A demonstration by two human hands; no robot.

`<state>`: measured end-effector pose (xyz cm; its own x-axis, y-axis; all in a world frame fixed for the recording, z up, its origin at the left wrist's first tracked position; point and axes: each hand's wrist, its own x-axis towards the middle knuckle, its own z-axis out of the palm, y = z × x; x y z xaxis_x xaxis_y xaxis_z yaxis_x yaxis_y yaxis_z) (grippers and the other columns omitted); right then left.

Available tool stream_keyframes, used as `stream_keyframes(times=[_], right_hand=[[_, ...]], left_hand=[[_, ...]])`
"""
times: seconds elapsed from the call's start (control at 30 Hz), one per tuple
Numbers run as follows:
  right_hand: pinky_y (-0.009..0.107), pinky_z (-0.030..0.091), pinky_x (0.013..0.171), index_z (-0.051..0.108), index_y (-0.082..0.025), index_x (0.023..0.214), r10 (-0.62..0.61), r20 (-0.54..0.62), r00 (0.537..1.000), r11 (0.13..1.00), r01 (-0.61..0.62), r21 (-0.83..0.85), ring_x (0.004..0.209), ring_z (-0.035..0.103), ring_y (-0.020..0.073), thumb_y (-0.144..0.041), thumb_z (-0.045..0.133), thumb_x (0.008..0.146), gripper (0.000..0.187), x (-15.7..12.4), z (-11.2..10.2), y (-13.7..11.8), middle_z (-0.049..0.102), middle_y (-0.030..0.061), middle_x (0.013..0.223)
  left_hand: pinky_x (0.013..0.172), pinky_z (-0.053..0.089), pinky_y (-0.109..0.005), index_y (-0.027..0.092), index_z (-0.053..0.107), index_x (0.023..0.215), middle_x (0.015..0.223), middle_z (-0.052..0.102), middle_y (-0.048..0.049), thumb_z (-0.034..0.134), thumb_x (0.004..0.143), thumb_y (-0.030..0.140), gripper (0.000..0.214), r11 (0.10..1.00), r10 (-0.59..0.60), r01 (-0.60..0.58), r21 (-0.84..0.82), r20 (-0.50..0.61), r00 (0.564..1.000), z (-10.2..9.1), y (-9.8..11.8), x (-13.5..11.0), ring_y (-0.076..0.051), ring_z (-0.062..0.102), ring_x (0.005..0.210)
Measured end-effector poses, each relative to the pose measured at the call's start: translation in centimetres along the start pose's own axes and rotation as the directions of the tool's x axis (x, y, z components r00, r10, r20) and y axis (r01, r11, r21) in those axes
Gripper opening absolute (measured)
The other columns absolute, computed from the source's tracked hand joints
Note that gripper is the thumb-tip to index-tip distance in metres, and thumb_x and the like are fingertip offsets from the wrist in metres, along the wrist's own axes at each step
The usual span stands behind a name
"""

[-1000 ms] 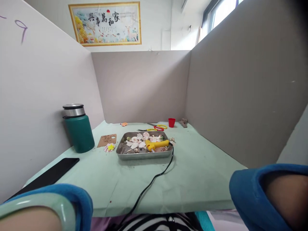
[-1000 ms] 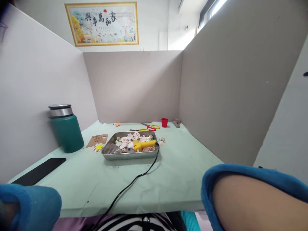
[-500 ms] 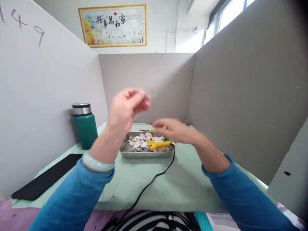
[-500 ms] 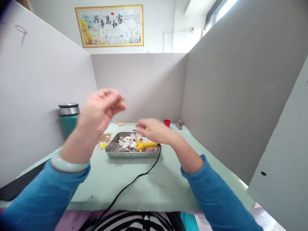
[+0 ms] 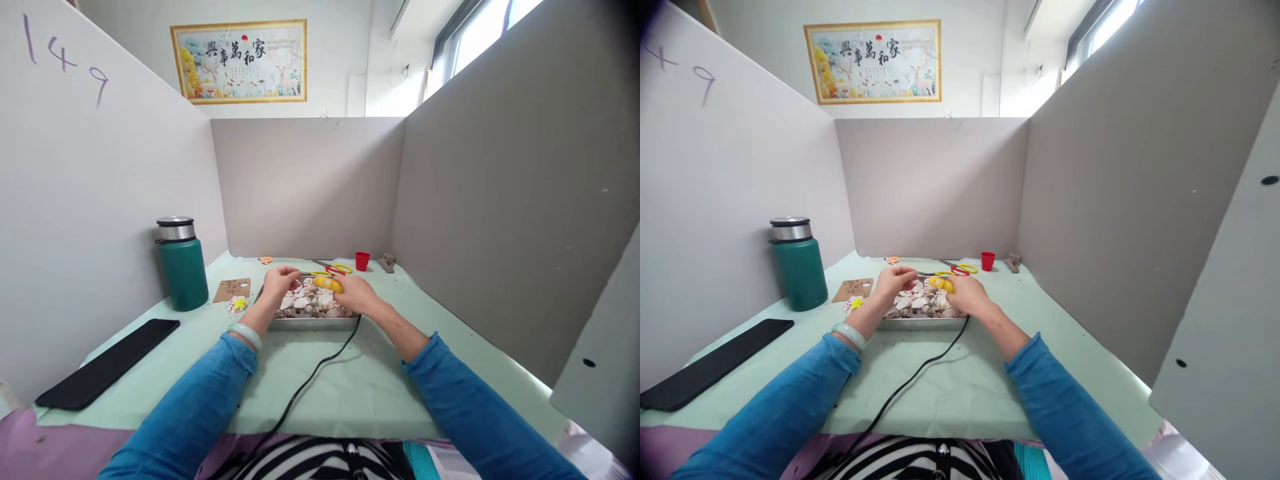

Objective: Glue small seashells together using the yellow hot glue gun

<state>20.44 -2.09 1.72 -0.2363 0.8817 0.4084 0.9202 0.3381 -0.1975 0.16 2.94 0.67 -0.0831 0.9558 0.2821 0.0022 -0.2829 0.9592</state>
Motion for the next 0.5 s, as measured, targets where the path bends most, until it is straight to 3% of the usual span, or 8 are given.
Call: stream_keyframes(times=[0.07,0.2,0.4,0.5], right_hand=[[0.026,0.037,0.061,0.060,-0.020,0.098,0.046,-0.136,0.990,0.980,-0.018,0.198,0.074,0.058,0.0183,-0.038,0.052,0.077,0.029,0.0,-0.1,0.4,0.066,0.0038,0.085],[0.026,0.040,0.060,0.058,-0.020,0.101,0.006,-0.194,0.981,0.883,0.086,0.461,0.068,0.055,0.0158,-0.042,0.054,0.074,0.035,-0.2,0.4,0.1,0.063,0.0006,0.081],[0.026,0.040,0.066,0.056,-0.022,0.106,-0.041,-0.270,0.962,0.937,0.131,0.323,0.072,0.057,0.0169,-0.039,0.051,0.080,0.032,-1.1,1.4,-0.9,0.064,0.0010,0.082],[0.026,0.039,0.066,0.057,-0.021,0.105,-0.058,-0.254,0.966,0.971,0.114,0.212,0.077,0.058,0.0183,-0.037,0.049,0.082,0.029,-1.4,1.3,-1.2,0.065,0.0037,0.086]], left_hand=[[0.053,0.048,-0.025,0.011,0.063,0.072,0.065,0.065,-0.0062,0.071,0.055,0.024,0.023,1.000,0.013,-0.013,-0.001,-0.014,1.000,0.1,-0.2,0.1,-0.013,0.059,0.051],[0.054,0.049,-0.026,0.010,0.063,0.075,0.068,0.065,-0.0054,0.070,0.057,0.024,0.024,0.998,0.011,-0.011,-0.059,-0.013,1.000,0.4,-0.1,0.0,-0.012,0.059,0.052],[0.056,0.050,-0.027,0.010,0.062,0.075,0.070,0.066,-0.0065,0.074,0.056,0.027,0.029,0.988,0.020,-0.018,-0.150,0.010,1.000,0.5,0.3,-0.5,-0.012,0.059,0.053],[0.058,0.051,-0.027,0.010,0.062,0.074,0.066,0.064,-0.0042,0.077,0.054,0.028,0.030,0.983,0.048,-0.044,-0.179,0.023,0.999,0.5,0.3,-0.6,-0.012,0.059,0.053]])
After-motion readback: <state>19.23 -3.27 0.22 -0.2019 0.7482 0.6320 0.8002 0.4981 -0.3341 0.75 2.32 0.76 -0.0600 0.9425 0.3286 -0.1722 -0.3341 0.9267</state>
